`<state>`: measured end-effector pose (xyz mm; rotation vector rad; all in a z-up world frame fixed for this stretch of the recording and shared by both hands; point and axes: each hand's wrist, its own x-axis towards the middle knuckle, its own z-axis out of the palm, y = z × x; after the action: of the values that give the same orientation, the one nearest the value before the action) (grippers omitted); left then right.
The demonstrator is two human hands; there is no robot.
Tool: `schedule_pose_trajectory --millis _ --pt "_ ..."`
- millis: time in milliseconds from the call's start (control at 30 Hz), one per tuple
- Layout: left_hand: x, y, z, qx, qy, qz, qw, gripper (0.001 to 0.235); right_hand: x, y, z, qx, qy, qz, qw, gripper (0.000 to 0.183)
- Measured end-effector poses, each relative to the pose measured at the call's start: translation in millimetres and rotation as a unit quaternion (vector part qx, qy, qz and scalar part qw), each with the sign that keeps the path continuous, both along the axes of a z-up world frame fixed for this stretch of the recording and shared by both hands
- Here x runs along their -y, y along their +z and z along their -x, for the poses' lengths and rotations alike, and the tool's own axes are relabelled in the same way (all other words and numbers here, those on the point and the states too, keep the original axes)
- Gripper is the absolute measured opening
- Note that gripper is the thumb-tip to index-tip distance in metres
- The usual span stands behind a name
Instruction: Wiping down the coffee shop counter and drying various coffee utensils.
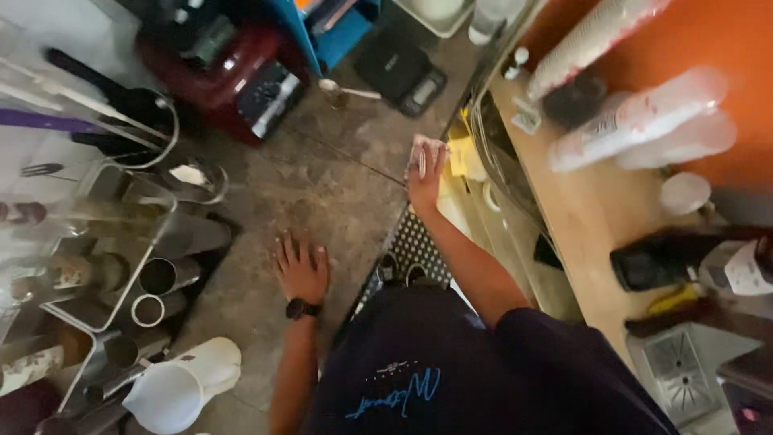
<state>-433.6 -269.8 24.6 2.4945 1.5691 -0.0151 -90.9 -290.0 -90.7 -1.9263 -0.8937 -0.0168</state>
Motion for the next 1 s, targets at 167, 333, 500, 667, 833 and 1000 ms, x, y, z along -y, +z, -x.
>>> schedule_pose_trajectory --millis 167,333,500,667,833,1000 --pt "1 3 -4 -0.047 0.034 0.043 0.997 0.074 39 -15 102 -0.374 0.037 -0.166 0.912 0.079" --pt "2 8 -15 0.031 0.005 -0.035 0.999 0.065 48 -22 122 -0.401 0.083 -0.18 0.894 0.091" --pt "2 -8 -10 -0.042 0.042 0.013 0.998 0.08 10 28 8 -0.21 0.135 -0.329 0.911 0.077" --pt "5 0 -13 0.053 0.016 -0.029 0.998 0.065 51 147 8 -0.061 0.259 0.011 0.964 0.115" --pt "5 4 -13 0.066 0.029 -0.026 0.997 0.059 47 79 1 0.262 0.336 -0.009 0.905 0.048" --pt "7 2 -11 0.092 0.039 -0.032 0.994 0.053 29 7 -51 0.176 0.168 0.156 0.957 0.066"
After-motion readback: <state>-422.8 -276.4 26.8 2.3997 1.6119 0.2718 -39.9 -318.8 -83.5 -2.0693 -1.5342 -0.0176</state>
